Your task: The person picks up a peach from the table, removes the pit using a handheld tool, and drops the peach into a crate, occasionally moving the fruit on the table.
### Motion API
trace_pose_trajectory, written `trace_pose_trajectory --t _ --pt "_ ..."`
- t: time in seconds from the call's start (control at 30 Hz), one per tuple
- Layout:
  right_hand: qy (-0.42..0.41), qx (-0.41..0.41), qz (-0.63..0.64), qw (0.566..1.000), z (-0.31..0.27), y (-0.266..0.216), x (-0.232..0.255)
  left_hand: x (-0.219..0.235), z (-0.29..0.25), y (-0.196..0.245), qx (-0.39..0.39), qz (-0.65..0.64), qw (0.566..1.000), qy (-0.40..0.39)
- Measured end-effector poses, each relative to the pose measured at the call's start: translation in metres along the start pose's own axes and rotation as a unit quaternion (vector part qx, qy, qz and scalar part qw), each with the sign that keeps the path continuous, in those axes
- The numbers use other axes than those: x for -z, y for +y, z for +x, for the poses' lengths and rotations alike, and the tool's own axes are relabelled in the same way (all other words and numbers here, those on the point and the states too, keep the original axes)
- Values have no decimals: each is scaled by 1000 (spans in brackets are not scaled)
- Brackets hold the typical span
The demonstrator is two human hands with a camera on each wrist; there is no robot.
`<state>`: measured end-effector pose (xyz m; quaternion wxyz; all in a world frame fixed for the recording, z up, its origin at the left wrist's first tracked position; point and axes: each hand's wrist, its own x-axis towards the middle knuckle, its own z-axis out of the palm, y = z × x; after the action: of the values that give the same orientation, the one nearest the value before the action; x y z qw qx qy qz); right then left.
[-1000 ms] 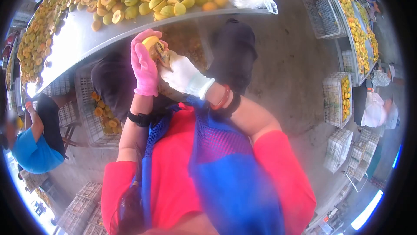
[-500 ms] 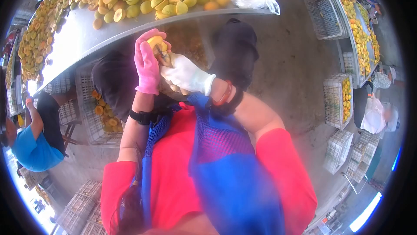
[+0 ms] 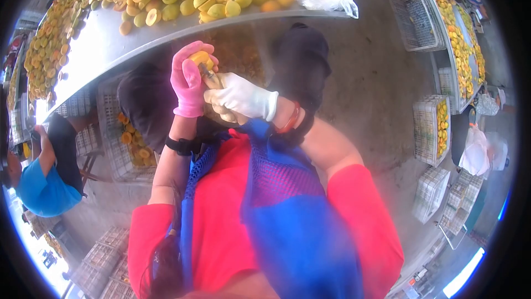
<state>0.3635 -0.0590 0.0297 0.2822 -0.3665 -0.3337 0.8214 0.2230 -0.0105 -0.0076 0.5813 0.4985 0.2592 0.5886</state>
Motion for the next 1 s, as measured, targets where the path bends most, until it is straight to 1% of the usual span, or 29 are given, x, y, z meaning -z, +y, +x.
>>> trace_pose_trajectory --t 0.03,0.07,0.1,0.13,0.17,0.27,0.33,0.37,0.47,0.53,0.6,0.63,0.67,0.7,0.8,0.83,0.87,0.9,0.93,0.97,1.0 --pt "-21 -1 34 999 0 3 3 -1 0 0 -19 14 1000 0" --pt "-41 -1 68 997 1 4 5 0 1 2 3 16 1000 -4" --pt "9 -6 -13 1000 -1 -3 -1 0 2 6 25 17 1000 -8" --pt "61 -10 -93 994 -5 -14 -12 1 2 8 48 18 999 -12" --pt "112 -14 -172 979 -7 -22 -18 -1 3 7 63 6 998 -6" --pt "118 -21 -181 976 -8 -25 -20 -1 5 7 105 -11 994 6" --pt "63 1 -50 997 -2 -5 -10 0 6 7 137 1 991 2" --pt "34 11 15 999 0 3 -4 2 6 9 137 -12 990 -17" --pt "-76 -71 117 988 -6 -3 -1 6 4 17 141 -39 986 -76" --pt "-55 -85 99 990 -12 -14 -7 9 8 20 135 -39 984 -113" --pt "-41 -103 96 989 -12 -13 -8 15 11 28 158 -8 975 -154" --pt "-80 -91 102 987 -9 -8 -2 15 12 32 181 -15 972 -147" --pt "-78 -86 103 988 -5 -6 -2 14 12 34 205 -25 968 -141" --pt "-72 -79 105 989 -4 -4 -3 13 10 32 187 -40 975 -114" --pt "-69 -51 97 992 5 1 -9 7 4 37 157 -49 986 10" --pt "-67 -33 92 993 7 3 -15 6 6 43 160 -58 983 70" --pt "-63 -14 87 994 7 5 -20 15 12 52 190 -153 960 139" --pt "-44 -50 34 997 3 -2 -25 30 17 57 152 -164 955 196" --pt "-46 -49 -2 998 4 -1 -24 45 19 66 95 -79 959 254" --pt "1 -68 109 992 6 -4 -29 65 18 78 59 -46 950 303" --pt "18 -66 150 986 9 -2 -26 92 13 89 12 10 948 317"
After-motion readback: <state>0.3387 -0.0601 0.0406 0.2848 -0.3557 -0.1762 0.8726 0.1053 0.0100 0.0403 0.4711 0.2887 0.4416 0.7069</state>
